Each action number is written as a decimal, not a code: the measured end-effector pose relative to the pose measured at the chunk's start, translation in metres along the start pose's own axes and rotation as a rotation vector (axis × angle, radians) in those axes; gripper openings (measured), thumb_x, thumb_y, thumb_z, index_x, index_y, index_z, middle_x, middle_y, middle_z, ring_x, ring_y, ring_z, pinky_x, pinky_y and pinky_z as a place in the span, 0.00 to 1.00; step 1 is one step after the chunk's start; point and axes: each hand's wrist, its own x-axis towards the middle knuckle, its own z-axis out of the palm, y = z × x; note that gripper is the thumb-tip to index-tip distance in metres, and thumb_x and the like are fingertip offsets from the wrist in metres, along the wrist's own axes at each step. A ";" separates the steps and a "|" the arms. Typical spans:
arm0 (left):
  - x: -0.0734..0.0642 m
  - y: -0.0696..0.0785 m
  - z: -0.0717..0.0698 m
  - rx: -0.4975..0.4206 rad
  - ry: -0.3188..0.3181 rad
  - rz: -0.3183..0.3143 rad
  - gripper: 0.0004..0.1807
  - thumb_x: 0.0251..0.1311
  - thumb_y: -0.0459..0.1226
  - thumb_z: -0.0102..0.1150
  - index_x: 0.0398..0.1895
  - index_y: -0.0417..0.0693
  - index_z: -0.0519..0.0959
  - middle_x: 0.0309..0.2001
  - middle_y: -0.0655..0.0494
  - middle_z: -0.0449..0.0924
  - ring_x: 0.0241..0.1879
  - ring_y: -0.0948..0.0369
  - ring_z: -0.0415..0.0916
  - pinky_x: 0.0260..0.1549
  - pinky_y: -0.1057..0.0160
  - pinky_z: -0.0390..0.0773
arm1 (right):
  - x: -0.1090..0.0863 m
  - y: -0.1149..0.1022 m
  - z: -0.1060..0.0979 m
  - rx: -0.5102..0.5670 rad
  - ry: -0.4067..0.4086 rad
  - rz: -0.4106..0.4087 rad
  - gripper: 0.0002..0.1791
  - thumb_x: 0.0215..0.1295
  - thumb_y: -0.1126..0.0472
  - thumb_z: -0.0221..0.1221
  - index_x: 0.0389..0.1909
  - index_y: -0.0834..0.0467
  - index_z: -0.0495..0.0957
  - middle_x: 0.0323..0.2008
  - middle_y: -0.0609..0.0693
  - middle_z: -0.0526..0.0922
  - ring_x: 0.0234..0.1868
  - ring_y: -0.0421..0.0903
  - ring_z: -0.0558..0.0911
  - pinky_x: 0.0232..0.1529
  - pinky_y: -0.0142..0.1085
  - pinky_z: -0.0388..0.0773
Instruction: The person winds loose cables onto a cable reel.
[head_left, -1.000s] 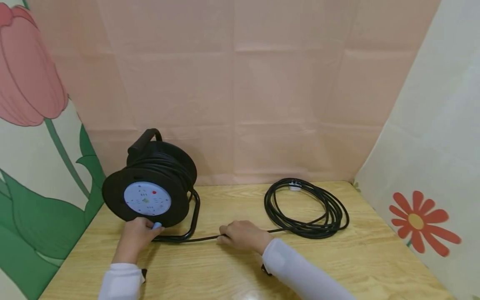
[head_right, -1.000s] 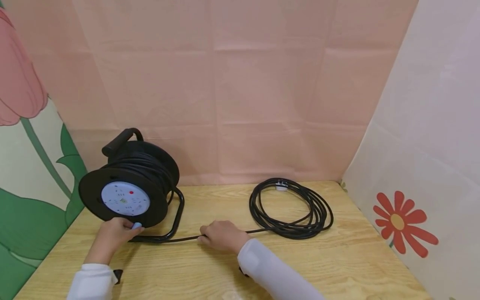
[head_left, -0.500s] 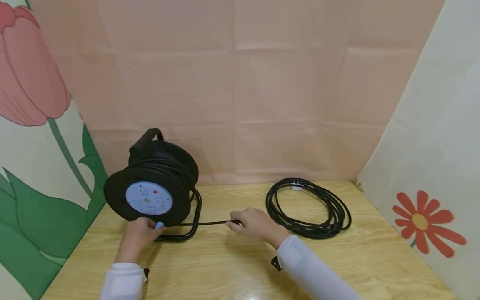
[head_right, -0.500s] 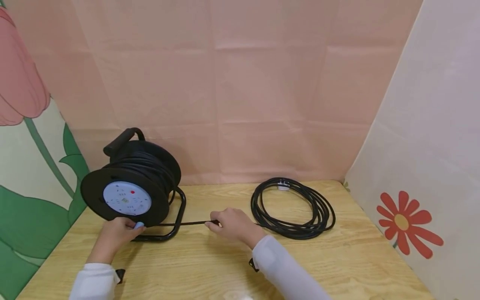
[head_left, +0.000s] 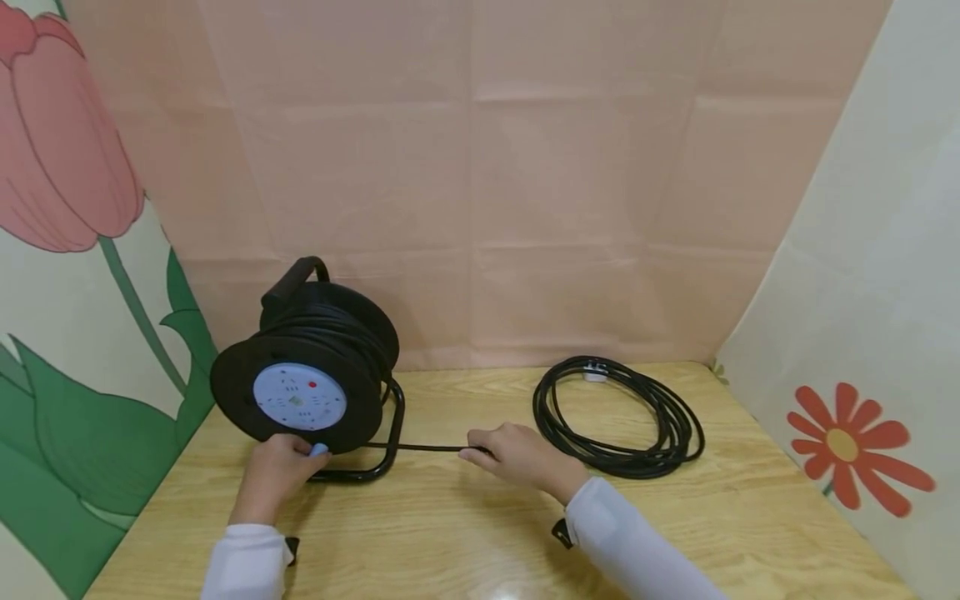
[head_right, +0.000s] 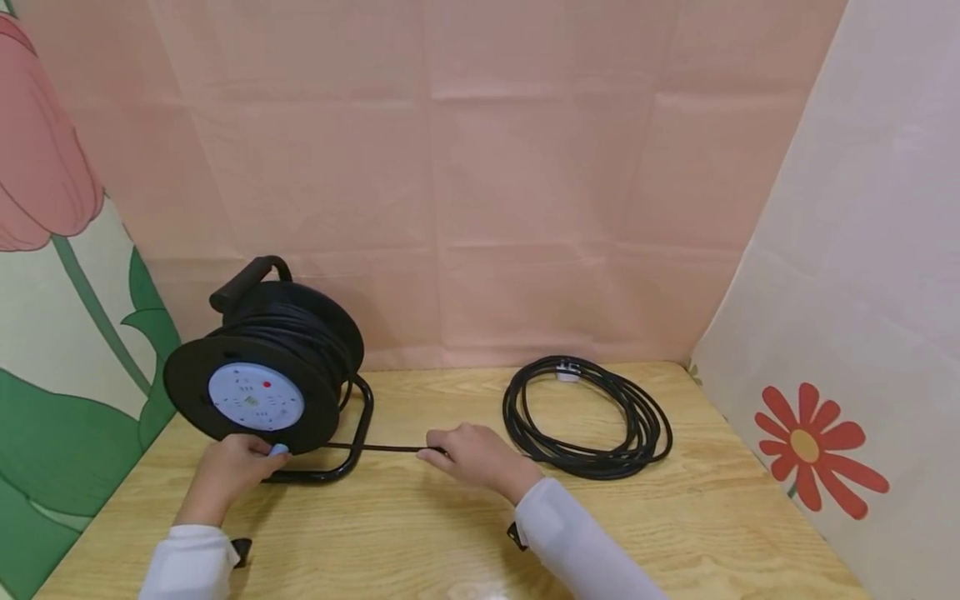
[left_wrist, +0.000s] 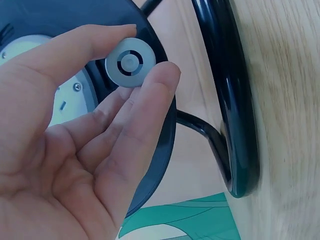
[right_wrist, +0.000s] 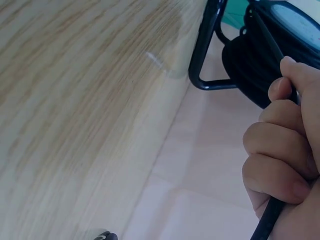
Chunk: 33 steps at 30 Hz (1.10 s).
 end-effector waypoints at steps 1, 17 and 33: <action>0.000 0.000 0.000 -0.001 -0.002 -0.008 0.15 0.53 0.45 0.71 0.24 0.41 0.83 0.23 0.56 0.78 0.26 0.56 0.72 0.24 0.60 0.72 | -0.001 0.000 0.000 0.004 -0.004 0.002 0.19 0.78 0.39 0.44 0.28 0.44 0.67 0.16 0.37 0.60 0.15 0.32 0.59 0.19 0.27 0.60; 0.002 -0.003 -0.001 -0.030 -0.005 -0.038 0.19 0.54 0.45 0.70 0.32 0.35 0.84 0.31 0.49 0.83 0.30 0.54 0.77 0.29 0.54 0.78 | -0.018 0.006 -0.007 0.030 -0.021 -0.009 0.18 0.78 0.41 0.45 0.28 0.44 0.65 0.17 0.37 0.55 0.16 0.31 0.57 0.19 0.26 0.58; 0.003 -0.006 -0.001 -0.047 -0.023 -0.064 0.17 0.54 0.45 0.70 0.31 0.37 0.84 0.30 0.51 0.82 0.30 0.55 0.76 0.27 0.57 0.77 | -0.024 0.007 -0.017 0.044 -0.004 0.013 0.18 0.80 0.42 0.44 0.29 0.45 0.67 0.17 0.37 0.56 0.16 0.32 0.57 0.20 0.28 0.61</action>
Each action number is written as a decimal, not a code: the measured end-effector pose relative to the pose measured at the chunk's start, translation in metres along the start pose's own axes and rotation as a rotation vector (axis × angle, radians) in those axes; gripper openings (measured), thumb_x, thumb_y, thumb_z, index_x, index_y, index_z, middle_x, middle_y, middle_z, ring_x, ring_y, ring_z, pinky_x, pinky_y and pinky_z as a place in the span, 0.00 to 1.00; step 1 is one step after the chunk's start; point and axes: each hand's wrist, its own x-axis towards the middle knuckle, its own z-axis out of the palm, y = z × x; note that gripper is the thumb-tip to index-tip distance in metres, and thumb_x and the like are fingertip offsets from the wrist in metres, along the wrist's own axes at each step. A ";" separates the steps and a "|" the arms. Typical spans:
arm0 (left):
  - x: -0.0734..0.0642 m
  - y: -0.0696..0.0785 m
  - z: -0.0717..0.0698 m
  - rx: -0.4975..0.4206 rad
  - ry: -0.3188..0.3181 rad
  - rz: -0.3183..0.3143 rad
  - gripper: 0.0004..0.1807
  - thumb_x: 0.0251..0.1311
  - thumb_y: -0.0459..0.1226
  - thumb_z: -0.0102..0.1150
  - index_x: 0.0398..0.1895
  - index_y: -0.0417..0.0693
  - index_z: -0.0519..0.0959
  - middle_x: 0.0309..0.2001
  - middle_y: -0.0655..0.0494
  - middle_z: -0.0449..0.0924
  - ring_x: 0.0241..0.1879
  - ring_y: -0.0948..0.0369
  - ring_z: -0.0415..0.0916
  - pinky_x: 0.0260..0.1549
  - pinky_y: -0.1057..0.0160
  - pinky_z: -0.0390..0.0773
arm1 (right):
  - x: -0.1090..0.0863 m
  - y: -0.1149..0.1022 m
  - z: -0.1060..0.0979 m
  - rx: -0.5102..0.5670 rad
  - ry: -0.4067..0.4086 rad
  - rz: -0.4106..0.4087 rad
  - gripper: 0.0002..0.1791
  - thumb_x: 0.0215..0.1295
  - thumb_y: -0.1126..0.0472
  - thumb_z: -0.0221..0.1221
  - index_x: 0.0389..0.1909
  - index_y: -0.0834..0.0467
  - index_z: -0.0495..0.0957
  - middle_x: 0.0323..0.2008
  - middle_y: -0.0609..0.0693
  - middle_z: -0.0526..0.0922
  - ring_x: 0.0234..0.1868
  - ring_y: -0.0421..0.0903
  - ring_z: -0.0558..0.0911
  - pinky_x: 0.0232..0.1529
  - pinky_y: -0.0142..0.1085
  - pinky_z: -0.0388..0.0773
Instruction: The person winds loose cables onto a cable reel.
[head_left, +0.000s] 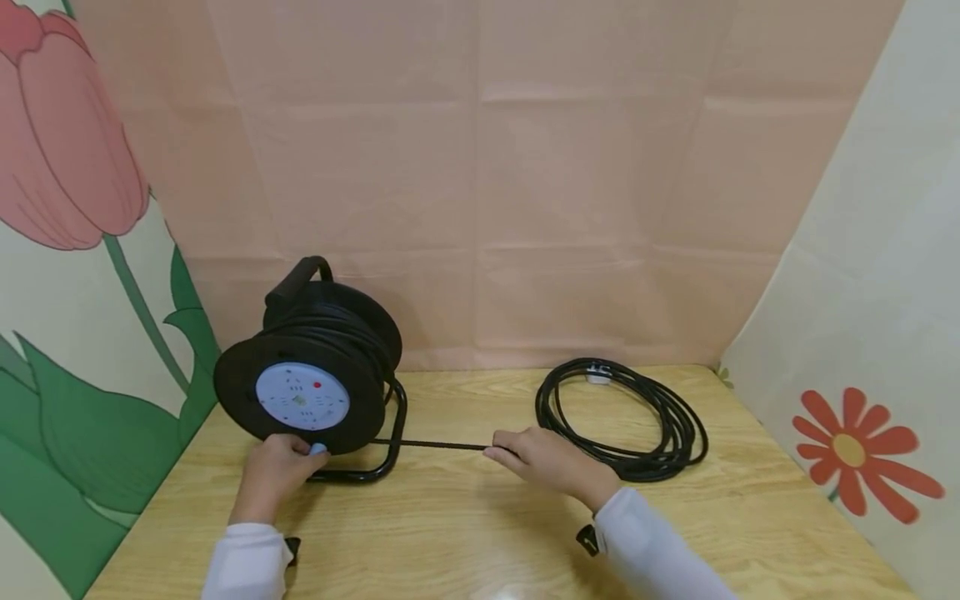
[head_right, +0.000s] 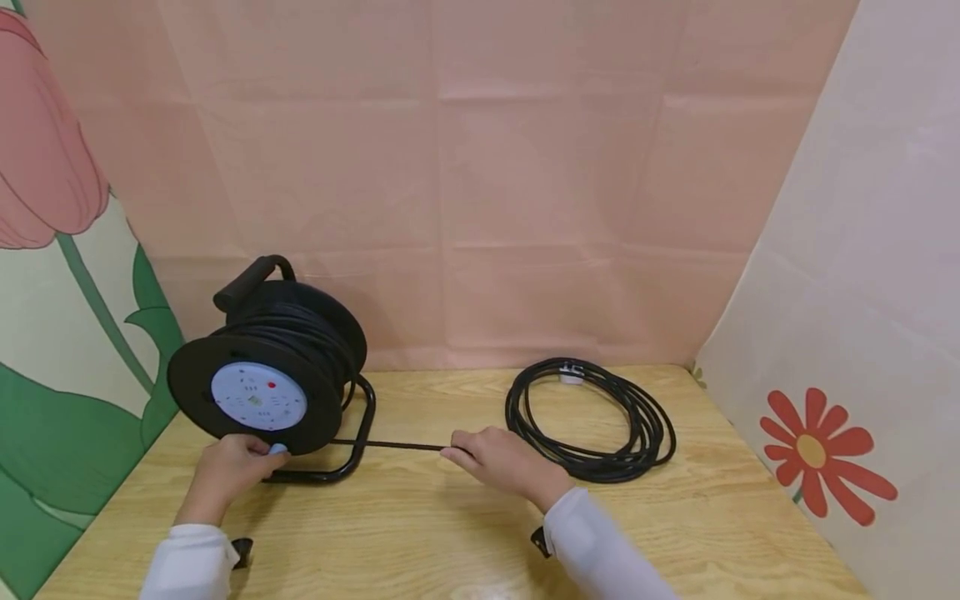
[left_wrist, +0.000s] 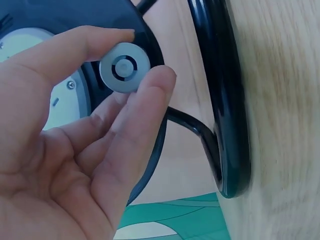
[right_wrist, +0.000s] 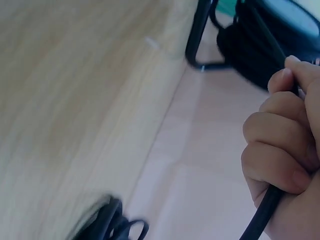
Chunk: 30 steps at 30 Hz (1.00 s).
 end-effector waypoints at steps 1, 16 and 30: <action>0.000 0.000 -0.001 0.000 -0.001 -0.001 0.17 0.54 0.45 0.70 0.31 0.37 0.84 0.29 0.51 0.82 0.29 0.55 0.76 0.27 0.57 0.76 | 0.000 0.002 -0.001 0.001 0.005 0.006 0.18 0.80 0.42 0.43 0.29 0.45 0.67 0.17 0.37 0.56 0.16 0.32 0.57 0.21 0.28 0.61; 0.001 -0.022 0.003 -0.260 -0.093 -0.002 0.20 0.64 0.45 0.64 0.27 0.33 0.84 0.24 0.53 0.83 0.26 0.60 0.80 0.30 0.62 0.82 | -0.019 0.039 -0.018 0.022 0.038 0.221 0.23 0.76 0.35 0.43 0.29 0.46 0.71 0.18 0.41 0.65 0.18 0.35 0.63 0.23 0.32 0.66; 0.011 -0.045 0.008 -0.656 -0.212 -0.175 0.29 0.66 0.45 0.64 0.54 0.23 0.76 0.36 0.50 0.85 0.34 0.62 0.83 0.35 0.66 0.84 | -0.043 0.066 -0.028 -0.056 0.115 0.277 0.22 0.75 0.36 0.48 0.24 0.44 0.72 0.16 0.39 0.68 0.18 0.36 0.67 0.26 0.35 0.66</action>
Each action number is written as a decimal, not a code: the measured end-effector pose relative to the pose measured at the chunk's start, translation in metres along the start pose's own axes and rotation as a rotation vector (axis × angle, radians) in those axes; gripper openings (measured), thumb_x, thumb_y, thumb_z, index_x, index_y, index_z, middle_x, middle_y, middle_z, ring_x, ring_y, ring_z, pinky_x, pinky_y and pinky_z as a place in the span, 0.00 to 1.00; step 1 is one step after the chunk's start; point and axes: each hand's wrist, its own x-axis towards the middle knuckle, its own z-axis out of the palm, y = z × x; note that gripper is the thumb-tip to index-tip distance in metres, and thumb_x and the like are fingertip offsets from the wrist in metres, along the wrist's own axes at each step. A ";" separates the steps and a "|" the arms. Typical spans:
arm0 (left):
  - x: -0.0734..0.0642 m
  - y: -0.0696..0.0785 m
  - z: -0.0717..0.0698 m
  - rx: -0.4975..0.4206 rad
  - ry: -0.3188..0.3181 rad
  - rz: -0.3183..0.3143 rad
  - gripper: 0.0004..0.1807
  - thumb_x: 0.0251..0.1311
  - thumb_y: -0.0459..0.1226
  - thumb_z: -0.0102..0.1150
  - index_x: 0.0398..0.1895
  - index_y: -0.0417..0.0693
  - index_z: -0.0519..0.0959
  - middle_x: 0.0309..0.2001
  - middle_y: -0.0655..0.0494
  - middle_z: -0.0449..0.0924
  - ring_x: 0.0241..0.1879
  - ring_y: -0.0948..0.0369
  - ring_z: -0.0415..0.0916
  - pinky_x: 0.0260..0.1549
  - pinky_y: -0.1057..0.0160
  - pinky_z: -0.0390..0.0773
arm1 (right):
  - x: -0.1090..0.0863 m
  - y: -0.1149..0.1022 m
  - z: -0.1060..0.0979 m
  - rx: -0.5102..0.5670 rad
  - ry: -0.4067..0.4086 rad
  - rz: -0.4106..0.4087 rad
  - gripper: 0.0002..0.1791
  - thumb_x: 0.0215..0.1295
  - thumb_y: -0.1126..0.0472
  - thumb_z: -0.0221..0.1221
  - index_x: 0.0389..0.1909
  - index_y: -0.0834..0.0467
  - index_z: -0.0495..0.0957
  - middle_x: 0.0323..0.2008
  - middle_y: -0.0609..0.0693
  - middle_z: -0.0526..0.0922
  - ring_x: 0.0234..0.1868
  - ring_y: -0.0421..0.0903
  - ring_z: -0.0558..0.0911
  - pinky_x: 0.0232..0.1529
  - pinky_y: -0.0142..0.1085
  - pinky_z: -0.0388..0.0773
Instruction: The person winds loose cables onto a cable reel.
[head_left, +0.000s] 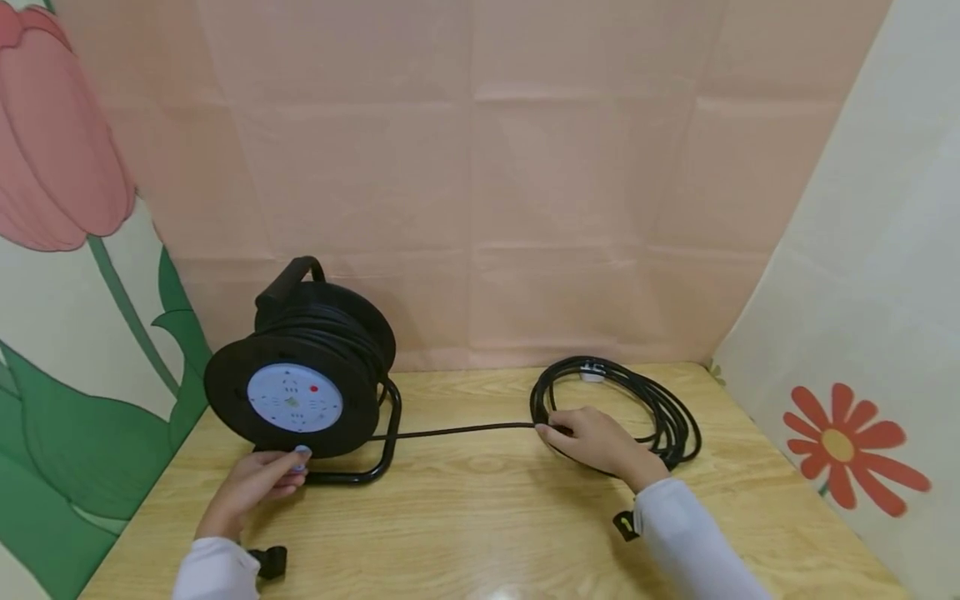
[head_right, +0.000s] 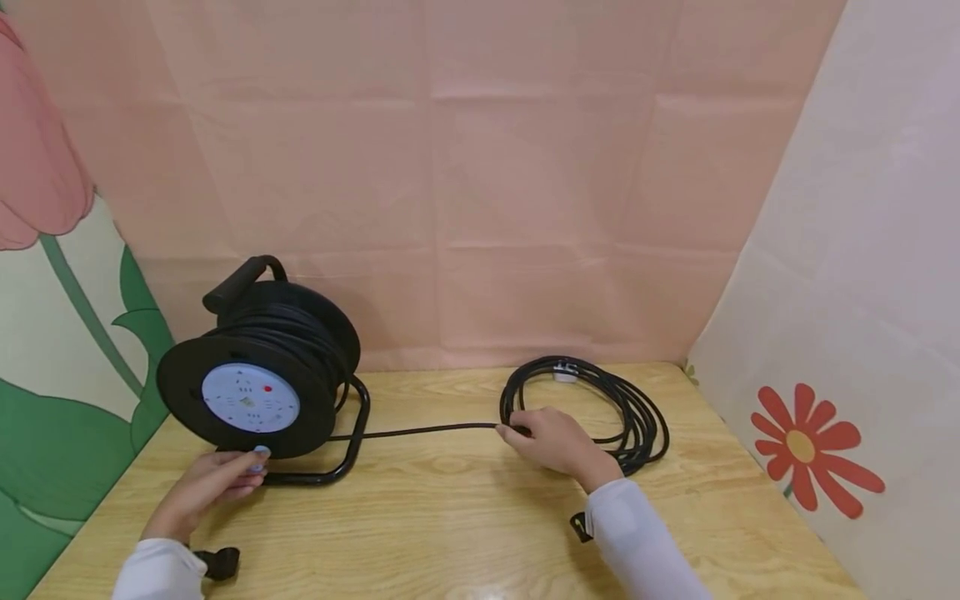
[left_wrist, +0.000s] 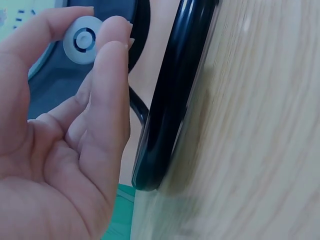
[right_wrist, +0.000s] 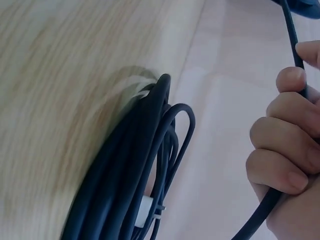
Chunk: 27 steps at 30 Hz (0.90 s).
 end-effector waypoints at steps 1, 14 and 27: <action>-0.001 0.000 -0.001 0.001 0.007 -0.005 0.30 0.65 0.45 0.65 0.54 0.23 0.76 0.37 0.50 0.85 0.34 0.62 0.83 0.36 0.66 0.84 | 0.000 0.001 0.000 -0.006 0.006 0.003 0.24 0.74 0.34 0.48 0.24 0.44 0.73 0.16 0.38 0.67 0.17 0.36 0.66 0.25 0.34 0.66; -0.002 -0.002 -0.008 -0.080 0.039 -0.029 0.34 0.68 0.49 0.61 0.58 0.23 0.72 0.38 0.51 0.84 0.37 0.61 0.83 0.40 0.64 0.84 | 0.002 0.000 0.000 -0.045 0.045 -0.036 0.23 0.73 0.34 0.50 0.35 0.44 0.84 0.20 0.34 0.77 0.20 0.33 0.74 0.31 0.38 0.76; -0.004 -0.001 -0.018 -0.133 0.057 -0.035 0.30 0.71 0.47 0.58 0.59 0.27 0.70 0.37 0.55 0.83 0.36 0.65 0.82 0.40 0.67 0.83 | 0.004 0.028 -0.025 -0.290 0.403 -0.294 0.31 0.58 0.37 0.67 0.14 0.43 0.57 0.13 0.32 0.47 0.14 0.29 0.46 0.15 0.28 0.46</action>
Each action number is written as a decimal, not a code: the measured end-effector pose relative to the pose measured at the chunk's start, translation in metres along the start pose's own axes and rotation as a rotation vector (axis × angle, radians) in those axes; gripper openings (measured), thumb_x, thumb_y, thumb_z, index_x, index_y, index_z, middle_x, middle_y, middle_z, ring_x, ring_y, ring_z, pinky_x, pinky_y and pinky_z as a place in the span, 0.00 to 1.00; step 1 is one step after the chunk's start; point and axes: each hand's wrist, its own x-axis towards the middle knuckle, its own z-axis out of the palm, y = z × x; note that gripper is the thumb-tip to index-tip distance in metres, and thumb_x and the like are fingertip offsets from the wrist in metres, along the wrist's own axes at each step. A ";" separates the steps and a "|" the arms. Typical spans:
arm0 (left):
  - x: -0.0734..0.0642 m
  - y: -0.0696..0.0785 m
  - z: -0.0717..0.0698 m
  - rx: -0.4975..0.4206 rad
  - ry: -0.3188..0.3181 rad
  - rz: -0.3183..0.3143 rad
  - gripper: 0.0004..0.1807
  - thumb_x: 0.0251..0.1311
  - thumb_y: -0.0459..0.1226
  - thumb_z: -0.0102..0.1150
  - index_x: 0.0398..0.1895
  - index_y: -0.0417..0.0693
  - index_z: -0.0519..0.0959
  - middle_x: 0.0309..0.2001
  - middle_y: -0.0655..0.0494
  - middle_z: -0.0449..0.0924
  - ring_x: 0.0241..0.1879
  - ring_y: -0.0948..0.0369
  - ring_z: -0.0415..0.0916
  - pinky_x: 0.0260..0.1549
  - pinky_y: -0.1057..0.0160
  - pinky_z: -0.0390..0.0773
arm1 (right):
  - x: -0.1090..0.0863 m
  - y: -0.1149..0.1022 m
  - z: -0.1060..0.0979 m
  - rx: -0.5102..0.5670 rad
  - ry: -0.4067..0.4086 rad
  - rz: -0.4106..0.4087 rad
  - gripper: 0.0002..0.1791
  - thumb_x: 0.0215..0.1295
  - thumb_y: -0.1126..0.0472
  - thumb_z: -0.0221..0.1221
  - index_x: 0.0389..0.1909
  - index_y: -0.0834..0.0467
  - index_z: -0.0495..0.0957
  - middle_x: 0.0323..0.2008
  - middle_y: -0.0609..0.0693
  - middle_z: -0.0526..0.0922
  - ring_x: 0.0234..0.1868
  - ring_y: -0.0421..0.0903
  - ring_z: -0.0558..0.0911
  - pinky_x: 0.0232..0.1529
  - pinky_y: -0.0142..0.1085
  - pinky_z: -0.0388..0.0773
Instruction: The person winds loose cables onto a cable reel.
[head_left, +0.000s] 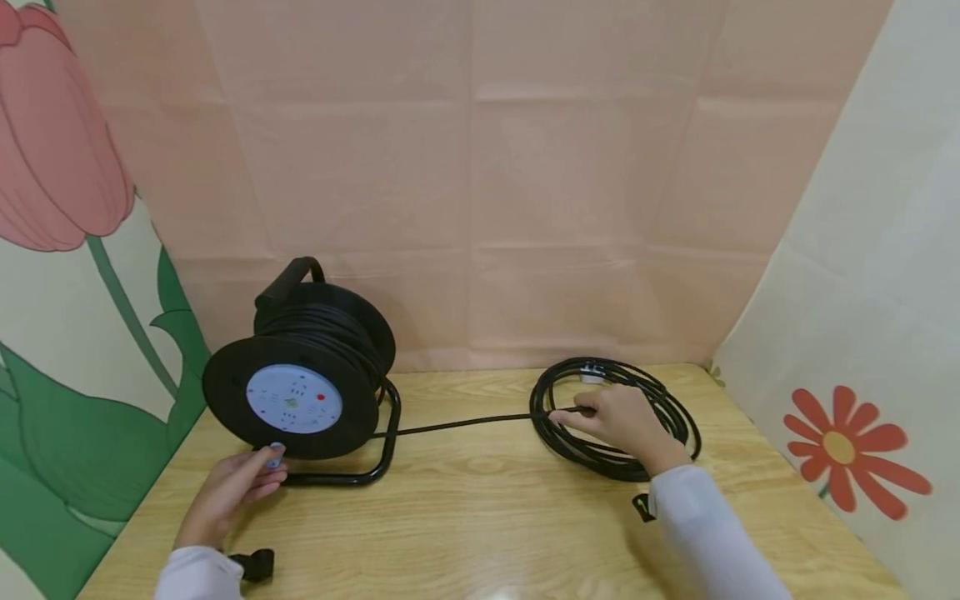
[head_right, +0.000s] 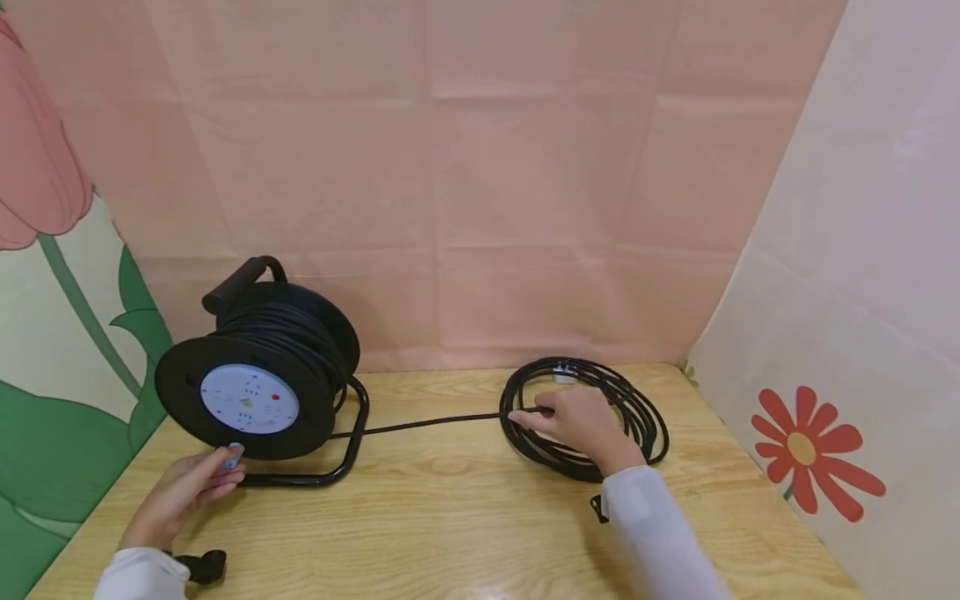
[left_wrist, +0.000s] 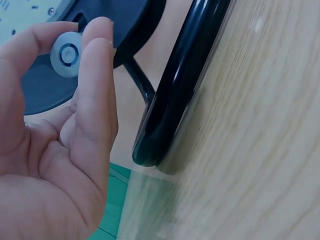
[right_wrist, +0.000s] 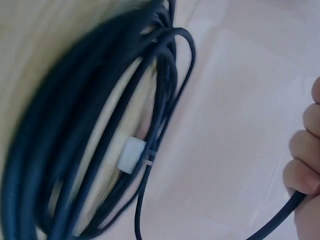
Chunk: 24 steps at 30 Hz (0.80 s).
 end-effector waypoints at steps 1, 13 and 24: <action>0.000 0.000 0.000 -0.012 0.003 -0.002 0.28 0.70 0.46 0.59 0.58 0.28 0.71 0.37 0.55 0.83 0.35 0.65 0.82 0.40 0.67 0.83 | 0.002 0.001 -0.002 -0.027 0.049 -0.036 0.32 0.56 0.39 0.70 0.13 0.43 0.56 0.13 0.32 0.46 0.15 0.29 0.45 0.15 0.28 0.44; -0.002 0.000 -0.006 -0.116 0.026 0.013 0.16 0.72 0.42 0.56 0.49 0.36 0.76 0.33 0.59 0.82 0.34 0.68 0.80 0.39 0.69 0.82 | 0.012 -0.006 -0.004 -0.012 0.099 -0.045 0.31 0.59 0.43 0.69 0.14 0.44 0.55 0.15 0.31 0.47 0.15 0.31 0.49 0.16 0.28 0.47; -0.007 0.008 -0.016 -0.360 0.062 0.085 0.07 0.71 0.41 0.59 0.36 0.49 0.80 0.31 0.59 0.83 0.33 0.67 0.82 0.40 0.71 0.81 | 0.007 -0.009 0.000 0.014 -0.004 0.040 0.28 0.63 0.41 0.66 0.16 0.43 0.57 0.15 0.33 0.55 0.15 0.32 0.54 0.16 0.30 0.52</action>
